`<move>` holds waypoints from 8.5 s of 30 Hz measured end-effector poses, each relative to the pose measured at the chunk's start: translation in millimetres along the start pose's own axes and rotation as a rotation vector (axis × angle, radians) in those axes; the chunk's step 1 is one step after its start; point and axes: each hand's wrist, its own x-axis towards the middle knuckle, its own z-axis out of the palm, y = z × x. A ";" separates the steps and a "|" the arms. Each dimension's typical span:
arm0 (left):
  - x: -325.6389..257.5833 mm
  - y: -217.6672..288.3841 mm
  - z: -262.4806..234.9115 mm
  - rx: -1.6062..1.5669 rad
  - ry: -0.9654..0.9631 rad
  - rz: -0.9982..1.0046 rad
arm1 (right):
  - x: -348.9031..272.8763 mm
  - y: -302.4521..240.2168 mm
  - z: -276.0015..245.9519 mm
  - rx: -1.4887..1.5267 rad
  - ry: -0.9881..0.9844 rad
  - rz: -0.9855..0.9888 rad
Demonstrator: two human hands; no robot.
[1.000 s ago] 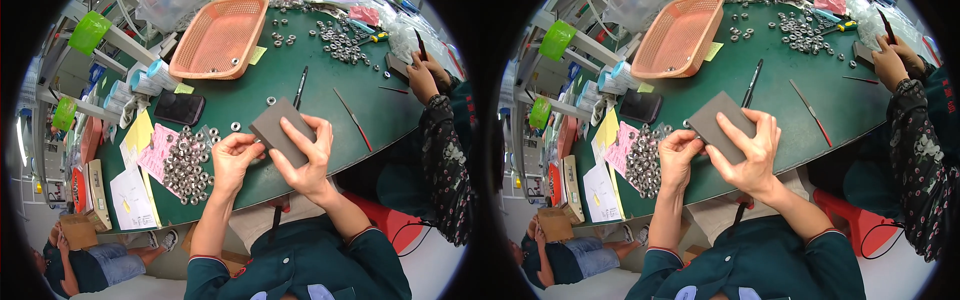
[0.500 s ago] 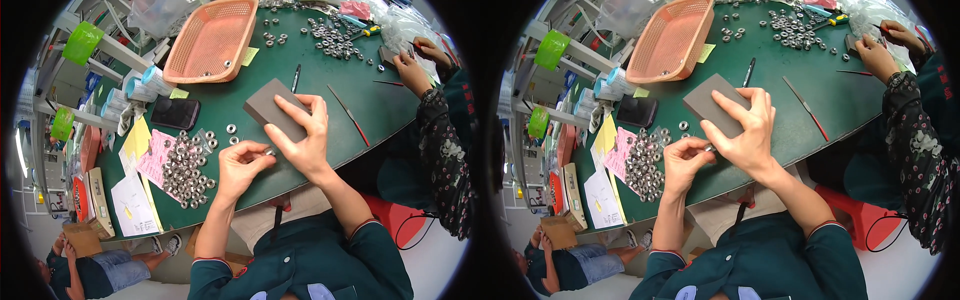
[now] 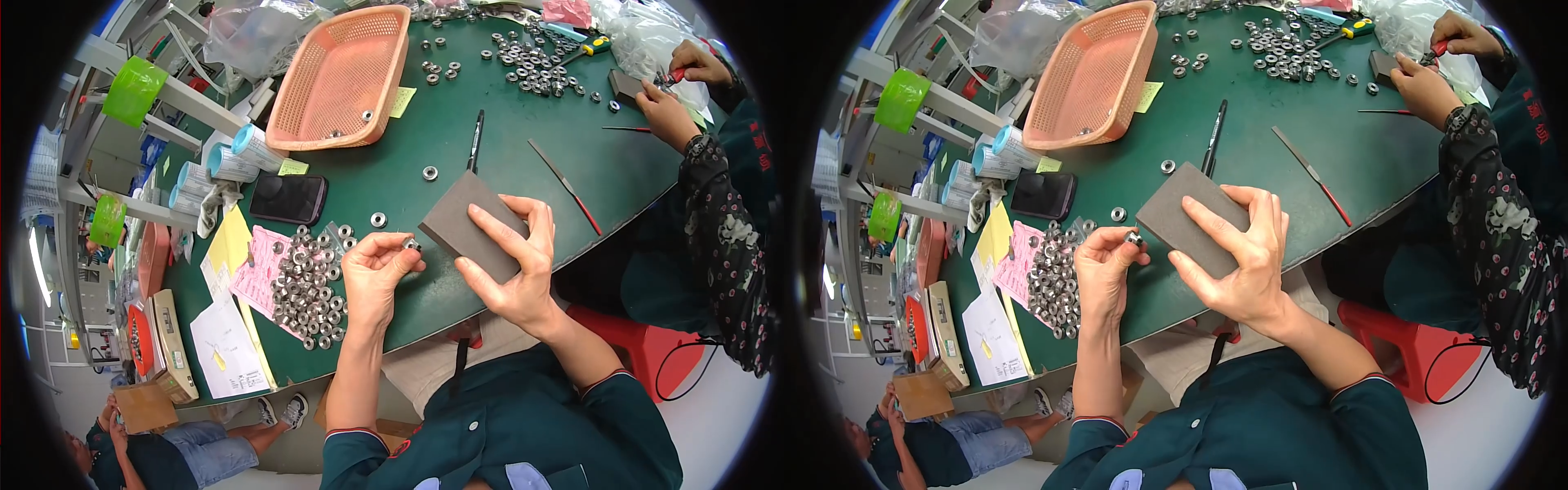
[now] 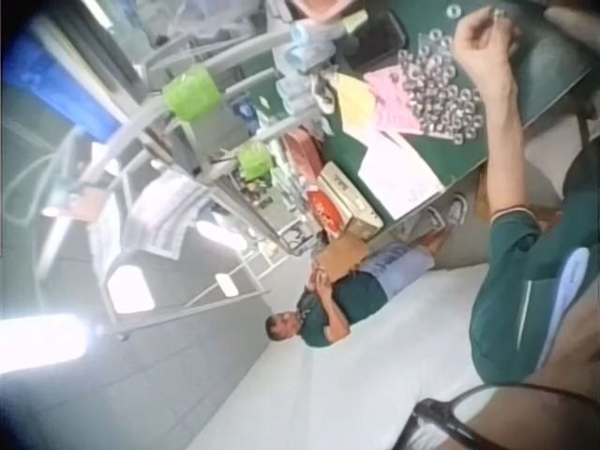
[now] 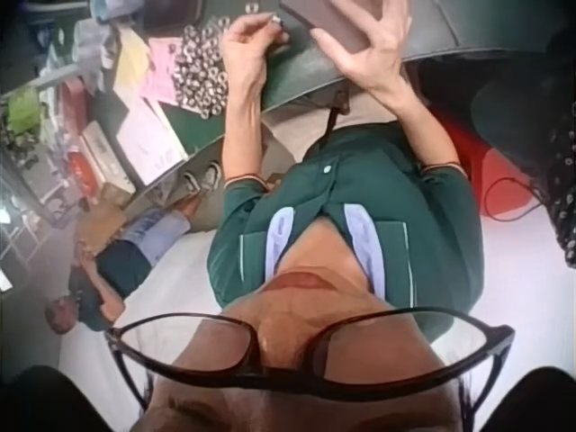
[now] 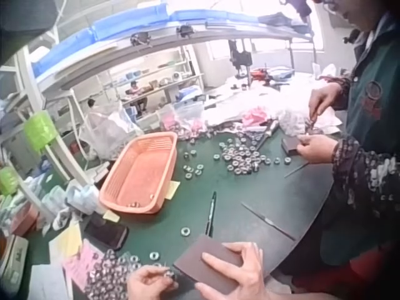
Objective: The recorder is inspecting and cleaning the interior of small metal bearings using a thin metal pick and a sanding block.
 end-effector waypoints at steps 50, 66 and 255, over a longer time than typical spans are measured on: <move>2.0 7.2 -2.1 -0.094 -0.193 -0.101 | 29.9 14.9 3.9 -0.121 -0.153 0.013; 5.6 4.6 -7.7 -0.314 -0.155 -0.209 | 14.5 24.4 0.5 -0.269 -0.280 -0.020; -14.5 9.5 -17.2 -0.211 0.013 -0.123 | 0.8 -17.1 24.5 0.758 -0.019 -0.367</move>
